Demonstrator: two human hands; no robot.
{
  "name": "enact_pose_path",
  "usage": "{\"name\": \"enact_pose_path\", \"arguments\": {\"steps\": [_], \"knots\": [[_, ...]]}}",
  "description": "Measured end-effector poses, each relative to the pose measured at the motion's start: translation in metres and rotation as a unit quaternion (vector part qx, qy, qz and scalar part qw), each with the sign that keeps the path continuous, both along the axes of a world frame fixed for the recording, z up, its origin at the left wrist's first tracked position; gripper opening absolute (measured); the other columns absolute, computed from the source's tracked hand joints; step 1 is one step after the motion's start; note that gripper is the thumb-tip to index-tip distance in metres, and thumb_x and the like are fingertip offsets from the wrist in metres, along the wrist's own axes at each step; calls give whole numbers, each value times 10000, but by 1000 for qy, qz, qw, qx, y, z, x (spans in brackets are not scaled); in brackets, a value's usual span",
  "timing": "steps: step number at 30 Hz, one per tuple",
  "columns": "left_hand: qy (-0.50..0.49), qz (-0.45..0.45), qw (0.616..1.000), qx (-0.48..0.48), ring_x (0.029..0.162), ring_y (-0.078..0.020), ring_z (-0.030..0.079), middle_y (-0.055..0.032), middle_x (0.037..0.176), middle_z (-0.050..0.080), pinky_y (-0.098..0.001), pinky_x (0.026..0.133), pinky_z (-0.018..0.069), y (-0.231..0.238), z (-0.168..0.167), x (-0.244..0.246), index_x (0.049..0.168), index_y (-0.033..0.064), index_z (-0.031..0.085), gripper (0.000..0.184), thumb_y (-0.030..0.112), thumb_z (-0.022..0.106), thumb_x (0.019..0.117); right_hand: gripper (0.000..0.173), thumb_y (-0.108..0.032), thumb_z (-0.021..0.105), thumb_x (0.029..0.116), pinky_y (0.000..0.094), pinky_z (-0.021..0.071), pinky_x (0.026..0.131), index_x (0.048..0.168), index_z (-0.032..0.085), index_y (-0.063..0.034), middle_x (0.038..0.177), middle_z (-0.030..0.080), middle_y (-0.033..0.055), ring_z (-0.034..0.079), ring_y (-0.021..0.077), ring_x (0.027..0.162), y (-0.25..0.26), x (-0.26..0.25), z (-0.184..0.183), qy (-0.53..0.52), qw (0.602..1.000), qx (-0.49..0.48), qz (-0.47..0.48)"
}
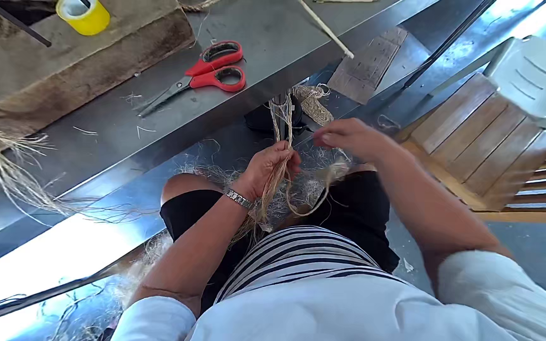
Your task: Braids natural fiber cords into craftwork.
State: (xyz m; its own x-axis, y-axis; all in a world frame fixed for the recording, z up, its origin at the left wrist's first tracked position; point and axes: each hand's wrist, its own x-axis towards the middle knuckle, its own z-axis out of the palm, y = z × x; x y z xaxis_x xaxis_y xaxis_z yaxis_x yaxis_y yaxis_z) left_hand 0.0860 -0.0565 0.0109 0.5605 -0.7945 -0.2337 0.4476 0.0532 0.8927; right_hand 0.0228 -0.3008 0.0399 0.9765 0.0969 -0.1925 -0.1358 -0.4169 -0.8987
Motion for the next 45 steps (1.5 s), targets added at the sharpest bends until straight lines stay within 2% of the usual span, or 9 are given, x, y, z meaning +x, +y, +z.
{"name": "enact_pose_path", "arguments": {"steps": [5,9,12,15,18,25,28,36,45], "knots": [[3,8,1000,23,801,-109,674,-12,899,688,-262,715,571,6,-5,0,995,120,591,277,130,320,1052,327,-217,353,1125,301,576,765,1273,562,-14,970,689,46,674,126,828,86,77,-50,79,914,382,-110],[-174,31,969,170,892,-63,544,-5,982,564,-242,783,466,18,-5,6,950,88,566,153,94,444,1043,187,-93,432,1082,265,579,644,1059,614,-57,667,589,-55,609,67,602,102,88,-58,34,878,459,-131],[-345,27,895,282,1215,-296,513,-214,1250,562,-472,1010,427,29,-9,24,966,-42,659,202,105,526,1008,205,-89,500,1066,254,557,643,1247,558,-13,814,608,-2,607,79,666,83,81,-66,37,930,327,-165],[-388,-15,860,331,907,-235,547,-147,1000,565,-420,785,453,28,-2,39,951,-2,604,235,152,470,1068,243,-131,531,1061,301,545,699,1214,591,48,874,655,71,621,112,724,63,69,-70,-30,991,61,-115],[-423,-53,815,393,759,-307,572,-162,843,570,-527,695,470,13,7,50,1004,10,563,279,217,407,1106,205,-143,569,1033,569,552,867,1092,726,-24,950,737,150,714,321,940,56,49,-55,-128,966,-222,18],[-633,-75,675,372,1267,-458,562,-195,1568,426,-614,907,517,-21,-5,62,1186,-22,667,248,67,504,1023,167,-45,583,997,568,549,748,1018,749,-58,1021,659,211,667,425,963,51,32,-10,-222,879,-414,85],[-608,-96,725,309,1292,-407,559,-191,1537,460,-557,998,499,-23,-11,71,1188,-41,651,256,73,468,1050,196,-123,568,1016,535,542,571,1035,757,-73,911,678,198,690,385,719,50,33,-17,-280,877,-388,-42],[-562,-71,789,237,1265,-386,571,-251,1373,554,-549,1011,488,-16,-20,70,1193,-80,632,285,81,435,1064,279,-39,508,1030,330,533,977,1198,722,25,1148,716,188,687,212,1080,51,82,-45,-299,936,-76,-169],[-557,-56,796,230,1174,-373,603,-244,1254,583,-534,956,509,-15,-24,73,1096,-82,635,258,86,443,1056,385,-110,787,866,298,541,664,1112,536,48,896,581,101,588,135,718,74,113,-62,-118,933,87,-328]]}}
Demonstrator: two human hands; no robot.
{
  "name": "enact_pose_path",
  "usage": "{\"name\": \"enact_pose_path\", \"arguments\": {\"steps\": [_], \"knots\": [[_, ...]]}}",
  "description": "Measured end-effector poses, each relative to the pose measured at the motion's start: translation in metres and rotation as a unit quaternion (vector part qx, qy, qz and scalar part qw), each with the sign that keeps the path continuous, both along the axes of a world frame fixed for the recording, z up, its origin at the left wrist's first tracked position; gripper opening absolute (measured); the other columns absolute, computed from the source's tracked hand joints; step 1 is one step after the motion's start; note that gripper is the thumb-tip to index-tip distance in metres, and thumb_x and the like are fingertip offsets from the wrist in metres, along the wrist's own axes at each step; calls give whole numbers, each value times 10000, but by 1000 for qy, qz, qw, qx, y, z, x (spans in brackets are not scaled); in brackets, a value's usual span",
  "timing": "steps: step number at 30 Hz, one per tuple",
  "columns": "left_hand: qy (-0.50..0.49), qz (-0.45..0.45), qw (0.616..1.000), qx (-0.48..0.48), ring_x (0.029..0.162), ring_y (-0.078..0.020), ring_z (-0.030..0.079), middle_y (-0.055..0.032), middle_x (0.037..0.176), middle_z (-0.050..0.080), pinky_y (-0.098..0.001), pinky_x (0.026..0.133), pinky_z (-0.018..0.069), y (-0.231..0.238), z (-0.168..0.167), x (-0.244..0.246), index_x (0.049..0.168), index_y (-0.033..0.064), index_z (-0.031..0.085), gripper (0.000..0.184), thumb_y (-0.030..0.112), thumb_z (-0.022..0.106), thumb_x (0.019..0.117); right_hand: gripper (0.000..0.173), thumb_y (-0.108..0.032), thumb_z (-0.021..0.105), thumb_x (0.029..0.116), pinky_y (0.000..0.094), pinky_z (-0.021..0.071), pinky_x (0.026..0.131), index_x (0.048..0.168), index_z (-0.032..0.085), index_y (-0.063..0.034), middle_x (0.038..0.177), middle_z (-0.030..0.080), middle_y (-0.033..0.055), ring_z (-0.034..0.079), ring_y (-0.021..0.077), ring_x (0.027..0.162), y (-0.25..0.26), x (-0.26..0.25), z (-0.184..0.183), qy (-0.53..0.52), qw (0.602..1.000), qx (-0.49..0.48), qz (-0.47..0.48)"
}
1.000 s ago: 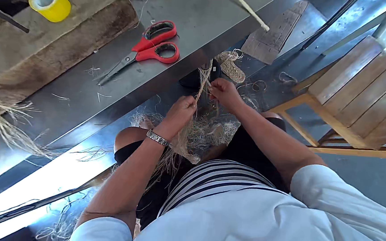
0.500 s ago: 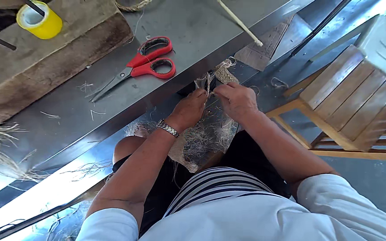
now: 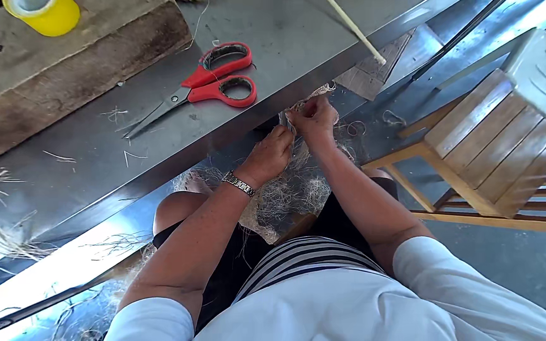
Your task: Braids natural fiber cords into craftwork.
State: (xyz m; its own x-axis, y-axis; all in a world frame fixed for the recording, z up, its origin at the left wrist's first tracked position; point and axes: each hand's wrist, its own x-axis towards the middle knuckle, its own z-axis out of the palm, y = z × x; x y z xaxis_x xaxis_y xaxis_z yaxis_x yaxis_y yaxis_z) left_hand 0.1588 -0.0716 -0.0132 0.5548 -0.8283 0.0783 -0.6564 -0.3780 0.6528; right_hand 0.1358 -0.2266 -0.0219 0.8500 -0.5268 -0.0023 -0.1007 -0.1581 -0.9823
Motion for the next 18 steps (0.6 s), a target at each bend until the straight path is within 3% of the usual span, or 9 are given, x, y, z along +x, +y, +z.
{"name": "enact_pose_path", "arguments": {"steps": [2,3,5,7,9,12,14,18], "knots": [[5,0,1000,1,1149,-358,608,-225,1235,584,-536,940,514,-2,-1,0,1067,-61,645,249,96,453,1056,336,-220,699,968,313,553,576,1190,579,2,882,629,95,614,148,647,2,-1,0,102,984,146,28],[7,0,1000,1,1153,-360,605,-223,1240,584,-543,948,510,-3,-1,0,1079,-59,654,254,100,457,1058,293,-252,655,995,305,538,553,1173,597,-27,843,634,77,607,142,621,2,0,0,139,973,178,40],[5,0,1000,5,1167,-369,602,-229,1251,588,-550,965,501,-5,-2,0,1095,-63,663,260,97,462,1057,178,-188,598,1014,262,473,500,1089,614,-27,768,591,47,533,98,549,1,3,0,156,977,135,52],[10,4,1000,12,1178,-370,598,-233,1259,589,-551,974,493,-6,-2,-1,1094,-69,665,264,95,463,1054,165,-134,596,987,310,465,541,1070,657,-6,802,604,69,522,118,585,0,7,-2,142,987,54,50],[14,9,1000,14,1171,-364,598,-230,1254,588,-543,963,497,-6,-4,0,1083,-68,665,264,98,462,1054,151,-127,594,984,335,468,567,1044,666,-9,809,603,73,524,133,605,2,8,-8,125,990,47,32],[22,14,1000,5,1142,-347,607,-221,1257,572,-535,931,511,-7,-9,1,1053,-53,662,247,102,470,1052,110,-115,615,1012,239,477,525,1067,621,-19,790,595,40,544,90,587,6,-2,-6,80,977,195,3],[25,13,1000,3,1148,-351,609,-223,1279,569,-537,931,515,-6,-11,1,1054,-50,662,247,109,472,1054,77,-112,614,1019,256,523,567,1034,564,-54,807,589,35,582,107,634,3,-10,-1,58,953,296,-2],[42,14,999,-9,1166,-337,593,-212,1289,566,-530,943,503,-5,-9,1,1035,-47,665,265,121,461,1052,65,-112,599,1028,275,541,596,1011,541,-88,830,577,32,590,118,667,2,-16,6,53,933,357,-18]]}}
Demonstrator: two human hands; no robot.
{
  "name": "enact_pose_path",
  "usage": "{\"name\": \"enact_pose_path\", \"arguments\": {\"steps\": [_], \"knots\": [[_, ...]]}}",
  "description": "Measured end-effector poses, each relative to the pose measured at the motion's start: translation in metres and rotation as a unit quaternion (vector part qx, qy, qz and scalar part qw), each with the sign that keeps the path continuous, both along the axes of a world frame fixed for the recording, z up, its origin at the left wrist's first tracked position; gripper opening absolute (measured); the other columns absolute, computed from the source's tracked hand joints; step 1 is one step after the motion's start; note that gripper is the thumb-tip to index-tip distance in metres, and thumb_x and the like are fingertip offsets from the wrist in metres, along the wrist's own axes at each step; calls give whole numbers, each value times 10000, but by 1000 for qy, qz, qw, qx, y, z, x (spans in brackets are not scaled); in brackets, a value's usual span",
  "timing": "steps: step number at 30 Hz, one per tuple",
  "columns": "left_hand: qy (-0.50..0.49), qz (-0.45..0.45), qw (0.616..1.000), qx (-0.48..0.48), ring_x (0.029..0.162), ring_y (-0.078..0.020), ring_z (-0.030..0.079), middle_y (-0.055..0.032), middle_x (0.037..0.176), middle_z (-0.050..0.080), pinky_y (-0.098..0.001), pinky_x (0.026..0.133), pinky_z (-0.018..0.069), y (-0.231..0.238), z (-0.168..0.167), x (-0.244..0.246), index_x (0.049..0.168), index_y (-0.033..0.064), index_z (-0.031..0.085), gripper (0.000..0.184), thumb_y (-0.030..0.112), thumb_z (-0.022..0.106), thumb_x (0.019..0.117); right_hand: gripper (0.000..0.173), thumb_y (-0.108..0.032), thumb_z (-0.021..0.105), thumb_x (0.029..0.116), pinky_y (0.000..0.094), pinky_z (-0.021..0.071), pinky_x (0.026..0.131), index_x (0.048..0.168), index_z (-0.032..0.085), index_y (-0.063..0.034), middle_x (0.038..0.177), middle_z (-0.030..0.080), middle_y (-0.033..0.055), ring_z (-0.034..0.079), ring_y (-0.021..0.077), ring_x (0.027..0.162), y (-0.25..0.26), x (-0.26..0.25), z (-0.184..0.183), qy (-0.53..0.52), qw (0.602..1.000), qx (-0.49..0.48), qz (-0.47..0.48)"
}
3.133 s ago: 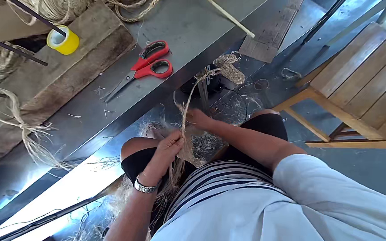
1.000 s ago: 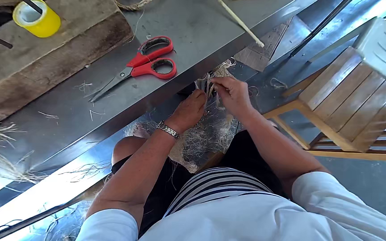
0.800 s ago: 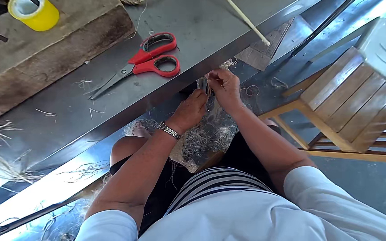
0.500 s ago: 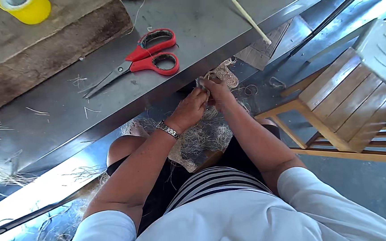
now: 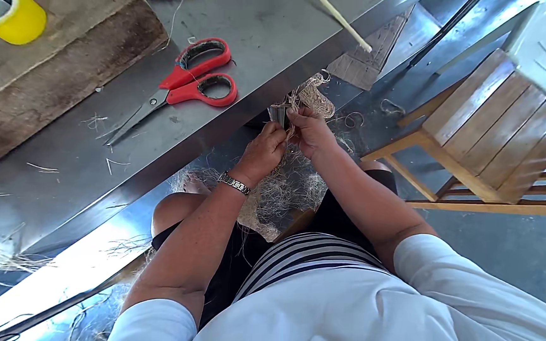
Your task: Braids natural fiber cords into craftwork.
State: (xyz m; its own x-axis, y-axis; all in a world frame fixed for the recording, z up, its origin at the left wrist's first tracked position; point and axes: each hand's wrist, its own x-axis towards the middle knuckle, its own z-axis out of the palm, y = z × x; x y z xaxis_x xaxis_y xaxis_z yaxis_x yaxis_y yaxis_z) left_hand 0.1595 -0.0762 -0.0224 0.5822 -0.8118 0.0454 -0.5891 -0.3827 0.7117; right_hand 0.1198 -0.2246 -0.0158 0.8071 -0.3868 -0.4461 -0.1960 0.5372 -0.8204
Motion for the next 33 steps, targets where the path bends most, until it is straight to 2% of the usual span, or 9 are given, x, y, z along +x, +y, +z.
{"name": "enact_pose_path", "arguments": {"steps": [7,10,13,17,22,26,28,30,33], "knots": [[-9,20,998,63,1217,-381,601,-239,1404,534,-560,970,522,-3,5,-12,1214,-27,674,272,99,514,1033,236,-147,692,958,314,514,604,1108,601,11,891,590,81,551,125,668,-12,0,-13,42,963,-242,115],[-6,43,998,46,1168,-353,632,-216,1384,558,-538,929,557,-3,9,-19,1157,3,707,221,89,569,1006,323,-139,650,985,231,447,538,1276,546,-45,867,568,17,485,58,612,-12,2,-6,48,979,-150,127],[53,17,996,64,1258,-363,578,-230,1463,497,-532,1012,494,-1,24,-13,1227,-33,660,293,105,470,1052,61,-74,478,1063,165,439,495,1076,536,-87,685,527,-49,457,13,503,-17,4,-5,-37,992,-15,118],[70,1,997,24,1269,-393,559,-273,1449,488,-547,1022,476,5,32,-13,1217,-86,644,299,72,453,1049,335,-54,305,1087,178,558,596,1008,629,-79,751,685,-42,625,19,594,-25,-5,-10,-143,978,48,147],[71,13,997,38,1289,-362,553,-257,1482,469,-508,1048,470,3,31,-12,1200,-77,656,292,81,461,1052,90,-35,493,1026,197,449,492,1067,572,-24,724,569,-8,488,41,519,-16,13,7,0,975,-127,181],[80,26,994,68,1300,-339,559,-221,1489,490,-510,1072,466,-1,18,-7,1257,-40,661,304,123,494,1061,285,-133,630,1008,350,510,648,1242,607,28,929,615,117,554,155,705,-14,27,2,102,940,-265,190],[69,35,996,53,1297,-331,558,-207,1479,495,-510,1059,481,-3,8,-7,1215,-26,686,275,126,524,1052,269,-112,605,995,365,527,627,1234,588,11,861,578,98,545,164,667,-18,27,-5,102,959,-206,164],[40,61,997,27,1290,-348,550,-219,1454,503,-518,1049,483,-4,3,-8,1141,-32,702,243,113,538,1036,64,-78,545,1002,281,503,541,1063,537,-57,658,459,-18,460,91,517,-22,21,-12,66,985,-92,130],[-26,121,992,31,1361,-431,459,-228,1508,460,-608,1080,408,-4,7,-16,1137,4,729,255,159,553,1038,30,-99,486,1066,296,555,615,1050,512,-98,657,509,-44,534,90,551,-25,1,-15,-20,994,41,100]]}}
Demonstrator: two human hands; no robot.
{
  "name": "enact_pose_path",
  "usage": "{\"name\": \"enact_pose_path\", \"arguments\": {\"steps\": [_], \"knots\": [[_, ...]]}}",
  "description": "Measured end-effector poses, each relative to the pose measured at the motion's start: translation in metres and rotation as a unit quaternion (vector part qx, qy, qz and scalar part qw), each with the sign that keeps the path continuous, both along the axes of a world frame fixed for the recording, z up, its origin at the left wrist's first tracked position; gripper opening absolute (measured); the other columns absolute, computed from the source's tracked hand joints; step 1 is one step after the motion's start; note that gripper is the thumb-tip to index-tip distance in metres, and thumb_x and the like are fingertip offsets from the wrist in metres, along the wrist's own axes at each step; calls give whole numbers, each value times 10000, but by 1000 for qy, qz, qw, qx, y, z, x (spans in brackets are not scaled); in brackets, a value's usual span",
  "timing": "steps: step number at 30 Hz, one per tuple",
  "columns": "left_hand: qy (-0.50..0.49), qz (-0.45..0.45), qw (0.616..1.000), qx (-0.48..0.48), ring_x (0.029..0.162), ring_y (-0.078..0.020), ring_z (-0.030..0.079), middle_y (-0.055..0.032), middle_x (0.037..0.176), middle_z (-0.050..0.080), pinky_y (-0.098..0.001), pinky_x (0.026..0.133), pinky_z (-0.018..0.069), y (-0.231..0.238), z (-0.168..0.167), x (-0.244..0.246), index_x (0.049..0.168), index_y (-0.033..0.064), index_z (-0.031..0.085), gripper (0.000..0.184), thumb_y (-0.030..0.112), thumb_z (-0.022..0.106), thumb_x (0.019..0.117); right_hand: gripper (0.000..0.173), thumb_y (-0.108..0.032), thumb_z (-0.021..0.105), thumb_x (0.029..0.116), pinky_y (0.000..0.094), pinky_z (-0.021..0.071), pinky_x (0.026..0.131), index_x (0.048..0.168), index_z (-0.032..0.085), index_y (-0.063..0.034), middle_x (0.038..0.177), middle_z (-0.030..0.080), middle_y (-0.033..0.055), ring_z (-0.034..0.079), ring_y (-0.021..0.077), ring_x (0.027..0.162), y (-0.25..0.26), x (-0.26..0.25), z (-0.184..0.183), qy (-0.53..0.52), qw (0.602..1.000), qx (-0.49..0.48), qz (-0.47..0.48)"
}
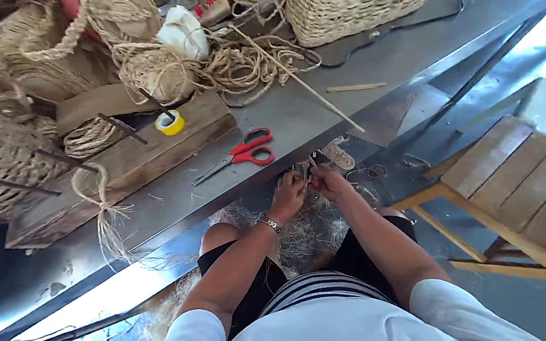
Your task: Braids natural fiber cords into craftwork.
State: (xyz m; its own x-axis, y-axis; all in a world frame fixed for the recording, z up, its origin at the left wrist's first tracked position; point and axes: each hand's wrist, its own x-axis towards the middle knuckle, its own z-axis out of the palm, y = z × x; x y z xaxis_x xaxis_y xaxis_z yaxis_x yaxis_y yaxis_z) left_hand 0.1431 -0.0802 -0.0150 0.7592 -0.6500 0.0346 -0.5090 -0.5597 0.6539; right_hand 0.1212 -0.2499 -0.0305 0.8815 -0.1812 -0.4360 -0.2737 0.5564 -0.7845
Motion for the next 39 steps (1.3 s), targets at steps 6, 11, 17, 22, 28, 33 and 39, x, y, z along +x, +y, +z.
{"name": "enact_pose_path", "arguments": {"steps": [6,11,17,22,28,33,39], "knots": [[-80,38,996,18,1331,-522,426,-282,1464,460,-688,1024,375,3,12,-20,1116,21,717,276,209,527,1049,121,-144,396,1108,278,561,619,1079,505,-101,701,550,-38,577,79,584,-17,-22,1,-84,994,-57,32],[145,88,981,-95,1029,-255,528,-170,1073,564,-438,891,431,-18,15,-9,926,-24,634,185,101,533,1017,132,-160,444,1097,206,457,516,1079,530,-61,706,497,-30,481,49,531,-22,22,27,-92,982,-163,-15],[291,128,927,-201,710,-32,433,32,791,451,-195,658,364,-7,21,-26,809,107,488,226,9,489,1014,305,-14,555,1020,249,518,748,1322,515,3,1079,605,96,582,96,875,-16,71,36,-97,979,-149,-104],[313,140,918,-201,724,-33,435,30,816,457,-200,673,369,-5,3,-42,855,89,512,172,19,492,1011,388,64,505,1018,273,465,1020,1398,446,119,1337,553,228,547,183,1209,-3,93,25,-95,974,-178,-104],[320,116,916,-212,709,-6,477,41,796,502,-165,663,406,-5,-6,-50,890,88,543,157,44,483,1028,327,-153,575,1021,267,523,641,1288,539,32,978,619,87,589,101,728,-21,60,2,-86,952,-281,-90],[304,88,929,-194,798,-8,521,10,901,554,-179,740,443,2,-7,-47,1054,24,609,175,79,444,1070,183,-159,543,1046,273,564,682,1130,598,-6,850,640,5,625,83,701,-10,-49,-7,-71,971,-224,51],[184,83,973,-115,1140,-182,523,-146,1228,543,-303,955,452,7,-9,-43,1213,50,701,256,90,523,1034,248,-194,427,1100,266,583,719,1060,637,-70,893,687,-14,674,84,775,13,-90,-14,-36,988,-59,140]]}}
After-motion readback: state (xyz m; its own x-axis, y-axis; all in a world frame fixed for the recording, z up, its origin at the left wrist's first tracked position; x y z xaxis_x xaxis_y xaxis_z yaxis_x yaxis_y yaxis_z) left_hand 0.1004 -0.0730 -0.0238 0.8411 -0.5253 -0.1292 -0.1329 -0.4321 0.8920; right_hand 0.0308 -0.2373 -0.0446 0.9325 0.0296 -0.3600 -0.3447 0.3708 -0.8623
